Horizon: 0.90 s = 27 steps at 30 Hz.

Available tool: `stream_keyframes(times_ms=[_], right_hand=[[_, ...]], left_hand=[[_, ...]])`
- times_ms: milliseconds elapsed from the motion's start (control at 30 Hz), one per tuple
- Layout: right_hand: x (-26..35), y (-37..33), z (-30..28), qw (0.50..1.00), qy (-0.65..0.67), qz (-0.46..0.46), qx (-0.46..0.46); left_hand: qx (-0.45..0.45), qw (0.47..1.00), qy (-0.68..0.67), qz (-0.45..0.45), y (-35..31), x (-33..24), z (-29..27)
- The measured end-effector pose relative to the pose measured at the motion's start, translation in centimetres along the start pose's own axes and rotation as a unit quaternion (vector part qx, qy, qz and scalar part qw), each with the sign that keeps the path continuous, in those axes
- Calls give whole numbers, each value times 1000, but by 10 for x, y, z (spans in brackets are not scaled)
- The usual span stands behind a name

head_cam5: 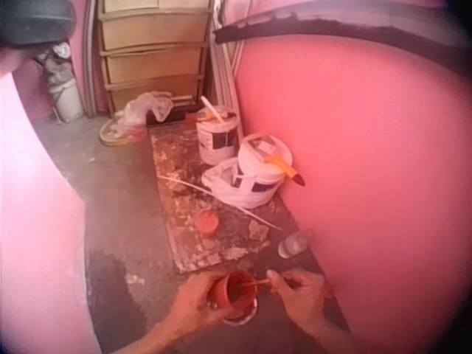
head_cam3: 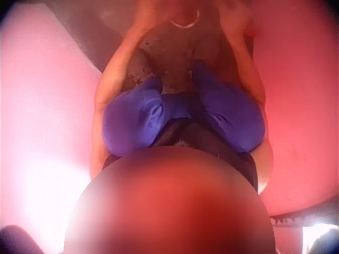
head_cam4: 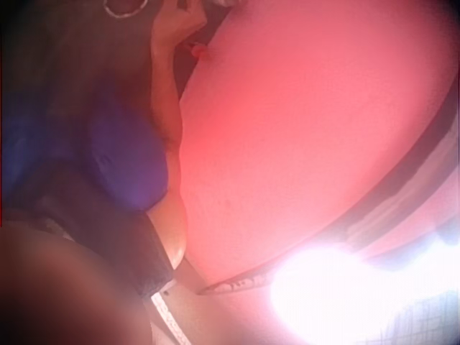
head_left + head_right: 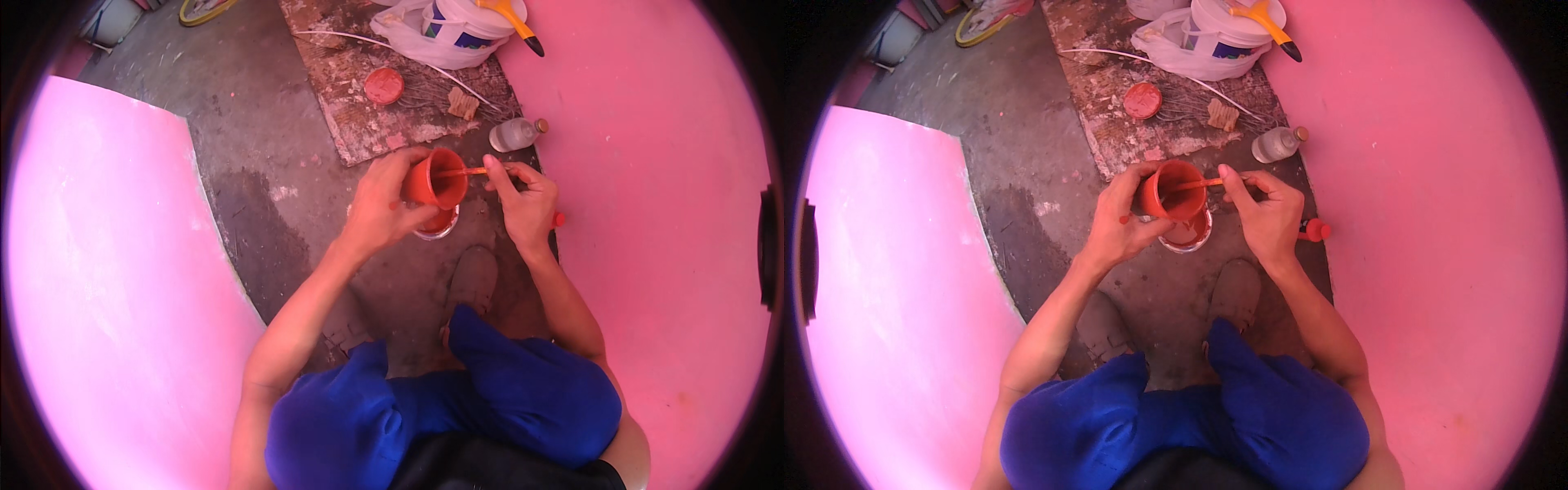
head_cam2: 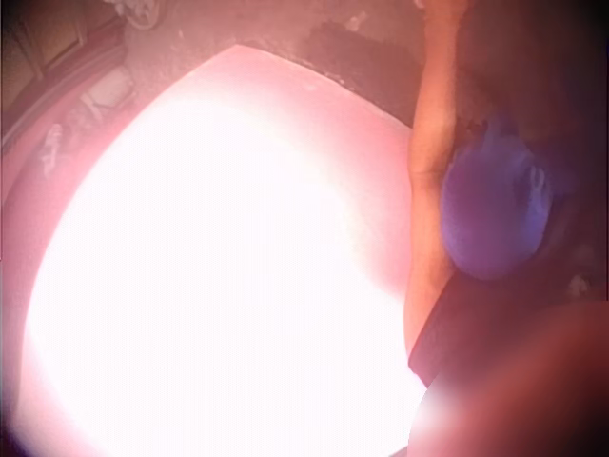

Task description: The person mixes red paint in a small container using a stick, then pours it into a larger container and stirs with a paintbrush.

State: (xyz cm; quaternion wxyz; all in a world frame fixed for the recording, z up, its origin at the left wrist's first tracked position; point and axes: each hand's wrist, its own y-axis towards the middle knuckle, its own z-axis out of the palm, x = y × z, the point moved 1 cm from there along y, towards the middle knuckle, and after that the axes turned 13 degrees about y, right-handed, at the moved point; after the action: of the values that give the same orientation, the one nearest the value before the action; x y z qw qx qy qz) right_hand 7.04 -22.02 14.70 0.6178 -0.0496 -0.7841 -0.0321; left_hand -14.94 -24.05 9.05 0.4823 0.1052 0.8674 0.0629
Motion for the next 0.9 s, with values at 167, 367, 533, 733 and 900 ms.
stream_keyframes(times_ms=[167, 367, 533, 733, 900], right_hand=[[3, -1, -1, 998, 36, 1, 58], [15, 2, -5, 994, 3, -22, 109], [19, 0, -5, 992, -9, -22, 127], [18, 0, -8, 990, -13, -40, 134], [18, -3, -11, 992, -13, -32, 119]], left_hand=[[2, 997, -48, -61, 1, -1, 5], [8, 995, -82, -55, 7, -5, 1], [-18, 994, -96, -42, 8, -10, -1], [-10, 999, -28, -33, 3, -2, -1], [-28, 999, -33, -25, 0, 1, 1]])
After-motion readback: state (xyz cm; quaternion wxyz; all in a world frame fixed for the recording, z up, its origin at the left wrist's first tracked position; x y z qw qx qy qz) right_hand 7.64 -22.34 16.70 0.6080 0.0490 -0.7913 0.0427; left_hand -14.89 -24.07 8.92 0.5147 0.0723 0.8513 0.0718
